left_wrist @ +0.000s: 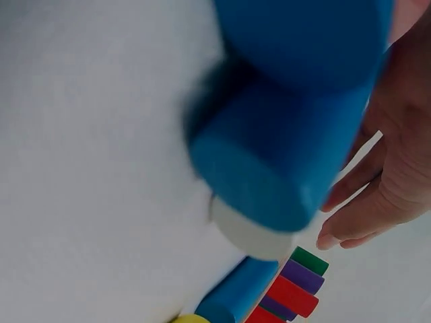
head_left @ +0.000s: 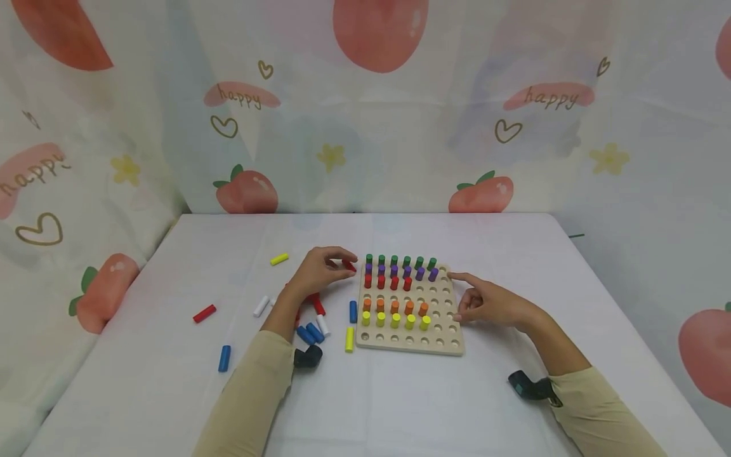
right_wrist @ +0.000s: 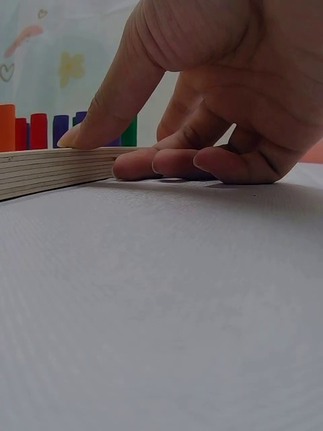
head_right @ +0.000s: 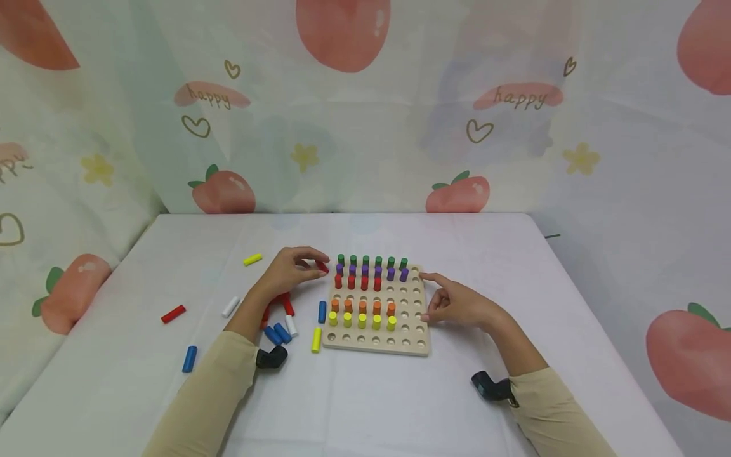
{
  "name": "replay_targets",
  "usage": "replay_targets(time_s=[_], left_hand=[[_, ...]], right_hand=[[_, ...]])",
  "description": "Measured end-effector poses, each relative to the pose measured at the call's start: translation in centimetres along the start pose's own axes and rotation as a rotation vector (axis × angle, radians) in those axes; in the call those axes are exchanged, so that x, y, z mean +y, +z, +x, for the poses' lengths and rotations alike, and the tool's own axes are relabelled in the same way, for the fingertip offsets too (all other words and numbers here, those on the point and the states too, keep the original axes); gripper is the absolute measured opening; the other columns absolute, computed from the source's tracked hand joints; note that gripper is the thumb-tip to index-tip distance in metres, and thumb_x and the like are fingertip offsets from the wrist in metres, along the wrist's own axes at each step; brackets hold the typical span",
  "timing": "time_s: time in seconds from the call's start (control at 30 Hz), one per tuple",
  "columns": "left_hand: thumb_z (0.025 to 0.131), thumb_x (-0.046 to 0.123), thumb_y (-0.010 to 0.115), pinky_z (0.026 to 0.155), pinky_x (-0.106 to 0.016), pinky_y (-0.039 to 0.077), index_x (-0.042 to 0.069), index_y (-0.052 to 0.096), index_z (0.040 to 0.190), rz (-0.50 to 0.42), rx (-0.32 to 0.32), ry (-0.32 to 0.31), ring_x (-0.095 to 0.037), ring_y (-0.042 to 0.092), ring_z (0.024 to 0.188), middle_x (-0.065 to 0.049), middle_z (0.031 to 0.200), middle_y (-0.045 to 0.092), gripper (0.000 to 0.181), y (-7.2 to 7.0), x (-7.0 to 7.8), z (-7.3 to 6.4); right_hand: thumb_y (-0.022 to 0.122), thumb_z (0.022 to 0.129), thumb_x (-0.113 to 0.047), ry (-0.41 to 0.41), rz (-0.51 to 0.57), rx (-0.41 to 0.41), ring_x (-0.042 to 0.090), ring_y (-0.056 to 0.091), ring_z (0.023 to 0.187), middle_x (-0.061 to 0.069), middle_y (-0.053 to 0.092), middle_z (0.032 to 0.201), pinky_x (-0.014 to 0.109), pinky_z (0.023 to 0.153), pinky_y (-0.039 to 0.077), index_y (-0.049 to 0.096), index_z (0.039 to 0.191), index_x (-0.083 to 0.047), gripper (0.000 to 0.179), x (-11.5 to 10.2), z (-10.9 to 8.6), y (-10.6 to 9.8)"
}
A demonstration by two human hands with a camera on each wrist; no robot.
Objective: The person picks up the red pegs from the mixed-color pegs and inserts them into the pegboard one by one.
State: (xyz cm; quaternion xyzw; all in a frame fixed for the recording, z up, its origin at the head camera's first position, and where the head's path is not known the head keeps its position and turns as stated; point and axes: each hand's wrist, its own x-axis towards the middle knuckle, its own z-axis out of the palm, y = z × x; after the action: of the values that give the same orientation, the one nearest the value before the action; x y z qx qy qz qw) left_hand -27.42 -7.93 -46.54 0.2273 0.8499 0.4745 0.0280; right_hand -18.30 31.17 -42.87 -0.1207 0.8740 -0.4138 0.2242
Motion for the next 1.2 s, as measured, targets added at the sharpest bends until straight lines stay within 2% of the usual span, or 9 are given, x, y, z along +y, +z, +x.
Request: replay_targets(time_s=[0.37, 0.67, 0.93, 1.2], left_hand=[[0.092, 0.007, 0.08, 0.099, -0.035, 0.052, 0.016, 0.076, 0.121, 0.039, 0.016, -0.048, -0.016, 0.061, 0.114, 0.004, 0.117, 0.07, 0.031, -0.31, -0.02, 0.07], [0.091, 0.003, 0.079, 0.099, -0.036, 0.052, 0.017, 0.077, 0.117, 0.081, 0.043, -0.056, -0.018, 0.06, 0.113, 0.003, 0.115, 0.07, 0.029, -0.58, 0.12, 0.2], [0.089, 0.005, 0.082, 0.095, -0.035, 0.054, 0.014, 0.078, 0.114, 0.101, 0.09, -0.079, -0.021, 0.06, 0.107, -0.002, 0.11, 0.071, 0.027, -0.77, -0.16, 0.23], [0.09, 0.008, 0.082, 0.099, -0.038, 0.053, 0.016, 0.077, 0.118, 0.101, 0.1, -0.132, -0.022, 0.06, 0.117, -0.001, 0.123, 0.07, 0.03, -1.03, -0.07, 0.29]], right_hand=[[0.082, 0.09, -0.015, 0.012, -0.009, 0.006, 0.023, 0.053, 0.08, 0.008, 0.063, 0.091, 0.031, 0.069, 0.044, 0.025, 0.161, -0.004, 0.091, -0.19, -0.02, -0.05], [0.084, 0.089, -0.017, 0.032, -0.012, 0.014, 0.023, 0.055, 0.08, 0.007, 0.063, 0.091, 0.032, 0.071, 0.046, 0.028, 0.161, -0.006, 0.092, 0.03, 0.0, -0.28], [0.083, 0.09, -0.017, 0.028, -0.007, 0.013, 0.024, 0.055, 0.08, 0.008, 0.064, 0.09, 0.032, 0.07, 0.046, 0.027, 0.161, -0.006, 0.092, 0.27, -0.06, -0.04], [0.083, 0.09, -0.017, 0.026, -0.02, 0.011, 0.024, 0.054, 0.081, 0.007, 0.063, 0.09, 0.031, 0.07, 0.045, 0.027, 0.162, -0.006, 0.091, -0.03, 0.03, -0.03]])
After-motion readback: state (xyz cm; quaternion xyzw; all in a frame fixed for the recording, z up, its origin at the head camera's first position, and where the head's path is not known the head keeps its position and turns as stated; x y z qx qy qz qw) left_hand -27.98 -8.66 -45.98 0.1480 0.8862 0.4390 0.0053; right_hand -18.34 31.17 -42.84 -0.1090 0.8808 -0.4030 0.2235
